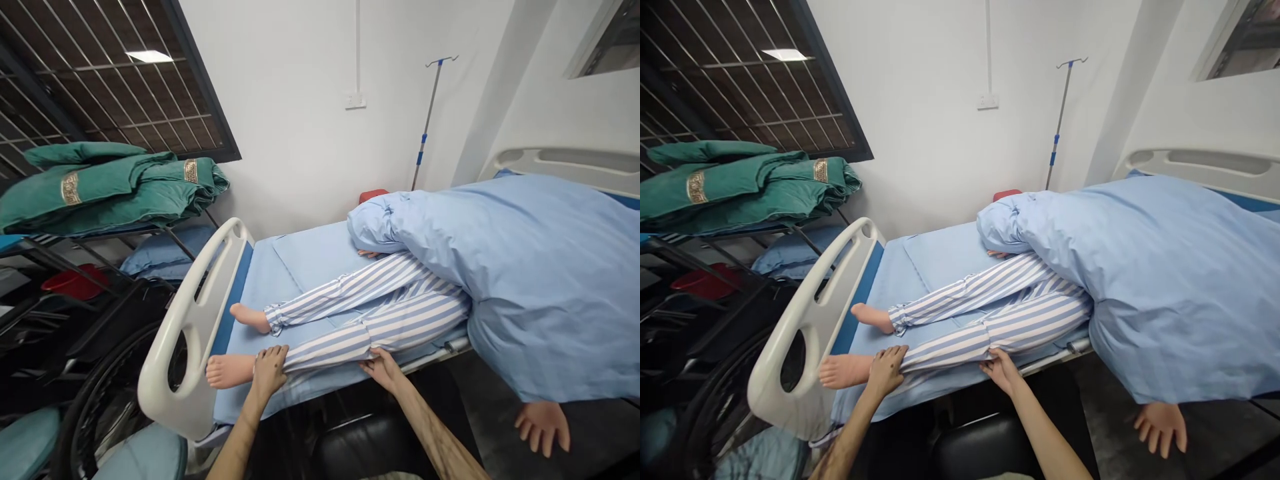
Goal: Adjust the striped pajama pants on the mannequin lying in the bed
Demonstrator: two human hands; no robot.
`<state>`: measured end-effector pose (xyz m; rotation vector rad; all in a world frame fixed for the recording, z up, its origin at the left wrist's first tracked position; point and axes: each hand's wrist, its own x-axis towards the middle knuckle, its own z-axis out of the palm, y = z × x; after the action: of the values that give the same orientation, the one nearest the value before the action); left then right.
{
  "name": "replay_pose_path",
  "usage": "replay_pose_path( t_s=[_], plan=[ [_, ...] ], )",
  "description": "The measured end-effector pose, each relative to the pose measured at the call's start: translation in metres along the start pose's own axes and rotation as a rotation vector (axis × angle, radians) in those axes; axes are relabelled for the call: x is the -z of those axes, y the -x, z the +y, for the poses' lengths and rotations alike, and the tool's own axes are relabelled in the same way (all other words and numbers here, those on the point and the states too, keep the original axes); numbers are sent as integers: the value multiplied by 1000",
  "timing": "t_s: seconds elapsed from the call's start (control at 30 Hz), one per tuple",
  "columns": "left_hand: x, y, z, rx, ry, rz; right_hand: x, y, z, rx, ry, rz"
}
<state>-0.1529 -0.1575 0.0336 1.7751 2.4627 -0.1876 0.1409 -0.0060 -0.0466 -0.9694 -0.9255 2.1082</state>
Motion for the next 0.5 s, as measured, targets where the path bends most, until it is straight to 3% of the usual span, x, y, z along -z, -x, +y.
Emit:
replay_pose_path(
  t_s=[0.1,0.3,0.4,0.5],
  plan=[
    [-20,-6,-2,0,46,-42,9,1,6,-191,-26,34],
    [-35,-16,-4,-6,45,-47,15,18,3,-292,268,17],
    [-37,-21,-5,-7,63,-64,6,31,4,-338,425,-29],
    [-37,-24,-6,-38,66,-99,-19,41,11,-348,540,-157]
  ],
)
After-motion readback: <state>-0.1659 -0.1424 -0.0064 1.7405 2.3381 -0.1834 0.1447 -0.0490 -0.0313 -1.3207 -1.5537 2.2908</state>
